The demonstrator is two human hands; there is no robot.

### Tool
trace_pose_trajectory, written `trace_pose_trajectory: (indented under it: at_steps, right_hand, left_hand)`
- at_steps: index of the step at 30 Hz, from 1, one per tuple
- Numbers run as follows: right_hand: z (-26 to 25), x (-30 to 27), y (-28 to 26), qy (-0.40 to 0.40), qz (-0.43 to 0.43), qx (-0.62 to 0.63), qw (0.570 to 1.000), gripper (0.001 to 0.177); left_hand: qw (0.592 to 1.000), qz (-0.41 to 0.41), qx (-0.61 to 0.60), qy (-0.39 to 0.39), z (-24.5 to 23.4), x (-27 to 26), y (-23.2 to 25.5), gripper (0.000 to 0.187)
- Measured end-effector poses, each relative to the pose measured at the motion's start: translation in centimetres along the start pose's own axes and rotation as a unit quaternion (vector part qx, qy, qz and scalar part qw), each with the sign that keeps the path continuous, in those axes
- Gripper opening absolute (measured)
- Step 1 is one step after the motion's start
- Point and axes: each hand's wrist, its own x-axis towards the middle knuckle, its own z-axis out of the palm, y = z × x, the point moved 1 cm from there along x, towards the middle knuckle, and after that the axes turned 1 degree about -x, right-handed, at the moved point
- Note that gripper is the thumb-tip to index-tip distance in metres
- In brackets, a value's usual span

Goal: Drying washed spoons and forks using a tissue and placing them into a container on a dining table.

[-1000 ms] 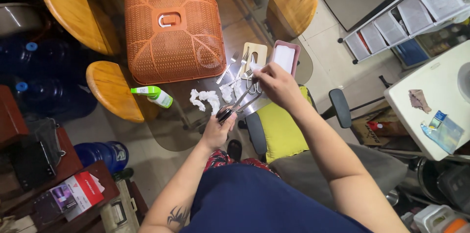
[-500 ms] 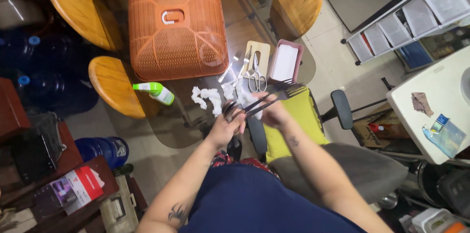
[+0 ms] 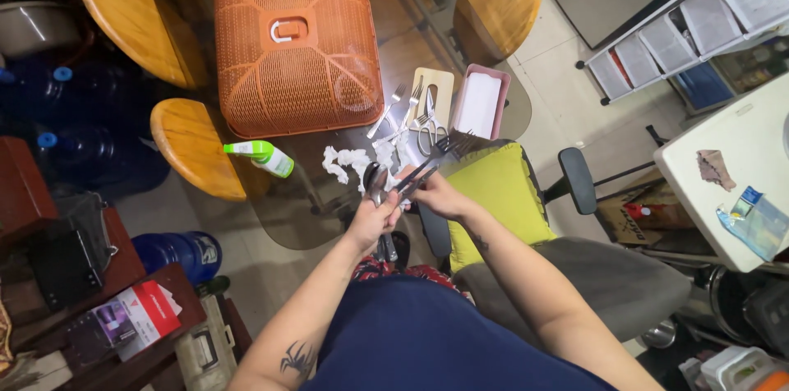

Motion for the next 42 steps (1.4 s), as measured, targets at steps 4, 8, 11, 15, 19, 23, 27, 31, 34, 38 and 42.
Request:
trace_pose_trajectory:
  at_steps: [4,8,11,15,19,23,27,31,34,38,42]
  right_hand:
    - [1.1,-0.5,0.0,-0.007,0.016,0.037,0.999,0.03]
    - [2.0,-1.2,1.2,0.052,0.1,0.232,0.966,0.041]
    - [2.4,-1.2,1.8,0.086,0.07,0.318,0.942,0.04]
    - [0.9,-1.1,1.3,0.12,0.001,0.417,0.901,0.022]
    - [-0.3,-1.3,-2.5,0.137,0.002,0.409,0.902,0.019]
    - [-1.1,-1.6,-3.3,0.114,0.011,0.398,0.91,0.02]
    - [-0.9,-1.1,-4.0,0.093,-0.03,0.41,0.907,0.02]
    - [-1.1,-0.7,-5.2,0.132,-0.054,0.402,0.905,0.021]
    - [-2.0,-0.8,-7.2,0.188,-0.074,0.363,0.91,0.026]
    - [-4.0,-0.2,-8.0,0.233,-0.105,0.275,0.927,0.024]
    - [-6.5,0.6,-2.0,0.362,-0.151,0.008,0.92,0.014]
  left_hand:
    - [1.0,-0.001,0.002,-0.004,-1.3,0.3,-1.0,0.049]
    - [0.999,0.013,0.016,-0.029,-2.6,0.7,-2.7,0.047]
    - [1.0,0.003,0.006,0.007,-1.6,0.6,-1.4,0.045]
    - [0.999,-0.026,0.001,0.033,-1.0,0.4,0.4,0.039]
    - [1.0,-0.027,0.0,0.009,-3.8,1.7,-2.3,0.027]
    - [0.999,-0.039,0.014,0.015,-1.7,0.6,0.5,0.026]
    - [0.999,-0.041,0.016,0.012,-3.5,2.0,-1.2,0.023]
    - [0.997,-0.037,0.061,0.026,-3.3,2.0,-0.3,0.022]
    - [0.998,-0.037,0.046,0.015,-4.6,2.2,-1.1,0.02]
    - [0.998,-0.044,0.042,0.031,-5.0,1.6,-0.8,0.024]
    - [0.996,0.011,0.07,0.054,-6.5,2.7,-3.0,0.028]
